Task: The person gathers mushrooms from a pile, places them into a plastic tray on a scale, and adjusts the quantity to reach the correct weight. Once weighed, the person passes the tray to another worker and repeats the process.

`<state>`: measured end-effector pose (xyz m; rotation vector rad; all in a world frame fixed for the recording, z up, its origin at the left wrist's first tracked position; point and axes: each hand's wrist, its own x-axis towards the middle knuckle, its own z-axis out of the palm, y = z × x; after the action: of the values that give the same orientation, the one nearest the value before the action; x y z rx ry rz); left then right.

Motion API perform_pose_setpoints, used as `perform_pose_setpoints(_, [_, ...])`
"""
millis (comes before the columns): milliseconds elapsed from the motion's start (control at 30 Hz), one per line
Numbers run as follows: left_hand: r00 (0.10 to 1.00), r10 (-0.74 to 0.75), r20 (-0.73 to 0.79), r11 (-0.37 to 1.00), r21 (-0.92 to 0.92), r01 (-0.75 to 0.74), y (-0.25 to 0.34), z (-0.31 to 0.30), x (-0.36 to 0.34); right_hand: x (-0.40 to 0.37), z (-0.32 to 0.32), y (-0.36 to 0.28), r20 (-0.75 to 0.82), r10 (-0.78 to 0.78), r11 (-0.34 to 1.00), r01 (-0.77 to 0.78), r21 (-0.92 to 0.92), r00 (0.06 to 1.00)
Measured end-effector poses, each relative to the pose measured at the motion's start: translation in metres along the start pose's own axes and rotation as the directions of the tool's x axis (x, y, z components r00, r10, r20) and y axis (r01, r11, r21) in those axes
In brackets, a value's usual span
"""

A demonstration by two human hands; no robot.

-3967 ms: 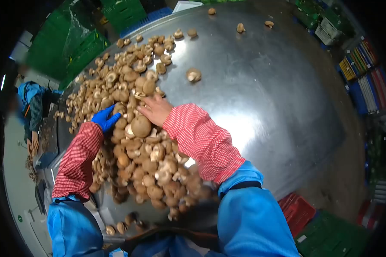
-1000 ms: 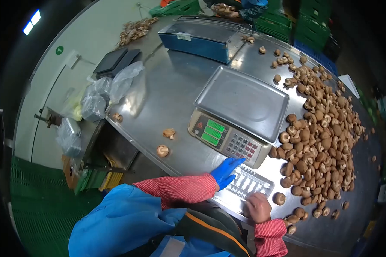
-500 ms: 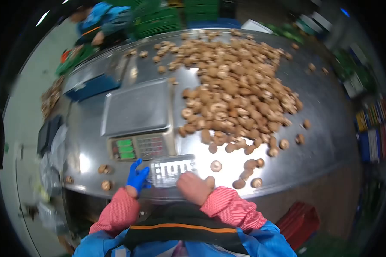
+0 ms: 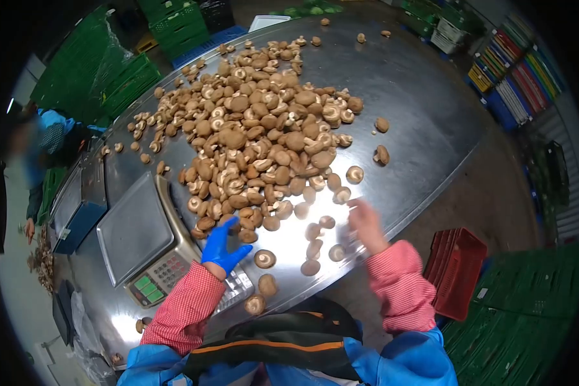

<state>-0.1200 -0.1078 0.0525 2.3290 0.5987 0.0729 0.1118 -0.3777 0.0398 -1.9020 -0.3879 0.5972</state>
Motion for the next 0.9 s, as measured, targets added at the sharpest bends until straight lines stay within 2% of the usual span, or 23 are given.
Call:
perform_pose_setpoints(33, [0.999,-0.052,0.006,0.997,0.056,0.052,-0.006,0.000,0.009,0.009,-0.031,-0.002,-0.148,0.069,0.994,-0.081,-0.076,0.987])
perform_pose_setpoints(67, [0.994,-0.105,0.008,0.988,0.114,0.104,-0.012,0.000,0.016,0.019,-0.056,0.006,-0.260,-0.042,0.904,-0.074,-0.421,0.965])
perform_pose_setpoints(100, [0.987,-0.158,0.005,0.973,0.172,0.155,-0.016,0.002,0.023,0.025,-0.068,0.007,-0.318,-0.183,0.696,-0.106,-0.710,0.930])
perform_pose_setpoints(200, [0.996,-0.088,0.029,0.974,0.213,0.080,-0.021,0.025,0.041,0.043,-0.047,0.027,-0.145,-0.228,0.696,0.057,-0.716,0.963])
perform_pose_setpoints(233, [0.992,-0.118,0.039,0.972,0.208,0.108,-0.016,0.030,0.047,0.055,-0.030,0.048,-0.122,-0.324,0.752,0.177,-0.635,0.938])
perform_pose_setpoints(300, [0.984,-0.170,0.042,0.974,0.160,0.162,-0.006,0.038,0.056,0.062,0.008,0.048,-0.178,-0.303,0.827,0.166,-0.536,0.936])
perform_pose_setpoints(333, [0.979,-0.199,0.047,0.972,0.136,0.191,0.000,0.042,0.059,0.065,0.026,0.044,-0.131,0.023,0.992,-0.039,-0.117,0.991])
perform_pose_setpoints(367, [0.981,-0.189,0.051,0.980,0.070,0.185,0.007,0.048,0.061,0.064,0.038,0.039,-0.088,-0.004,1.000,0.004,0.001,0.996])
perform_pose_setpoints(433, [0.986,-0.161,0.050,0.984,-0.067,0.164,0.021,0.058,0.069,0.071,0.061,0.038,0.029,0.031,0.998,-0.032,0.058,0.999])
perform_pose_setpoints(467, [0.989,-0.143,0.047,0.980,-0.135,0.148,0.026,0.061,0.073,0.072,0.076,0.033,0.036,0.001,0.998,-0.003,0.055,0.999])
perform_pose_setpoints(533, [0.990,-0.135,0.027,0.983,-0.120,0.138,0.031,0.064,0.078,0.084,0.105,0.038,0.070,0.064,0.974,-0.078,0.214,0.995])
perform_pose_setpoints(600, [0.987,-0.160,-0.013,0.975,-0.156,0.156,0.045,0.063,0.079,0.091,0.125,0.048,0.024,-0.069,0.964,0.061,0.258,0.997])
perform_pose_setpoints(633, [0.988,-0.147,-0.047,0.984,-0.106,0.142,0.043,0.071,0.081,0.091,0.130,0.049,-0.018,-0.099,0.963,0.100,0.250,0.995])
perform_pose_setpoints(700, [0.992,-0.125,0.023,0.990,-0.058,0.126,0.050,0.071,0.083,0.084,0.125,0.037,-0.048,-0.079,0.963,0.088,0.254,0.996])
perform_pose_setpoints(767, [0.985,-0.149,0.090,0.989,-0.003,0.150,0.065,0.067,0.081,0.081,0.123,0.036,-0.056,-0.024,0.944,0.042,0.327,0.998])
perform_pose_setpoints(833, [0.987,-0.103,0.125,0.994,0.043,0.099,0.063,0.061,0.078,0.085,0.128,0.060,-0.023,0.059,0.887,-0.041,0.461,0.998])
perform_pose_setpoints(867, [0.986,-0.082,0.145,0.995,0.065,0.073,0.061,0.059,0.075,0.084,0.130,0.069,-0.086,-0.006,0.890,0.044,0.454,0.996])
perform_pose_setpoints(900, [0.999,0.005,0.038,0.992,0.124,-0.010,0.060,0.054,0.068,0.081,0.132,0.074,-0.149,-0.070,0.888,0.130,0.441,0.986])
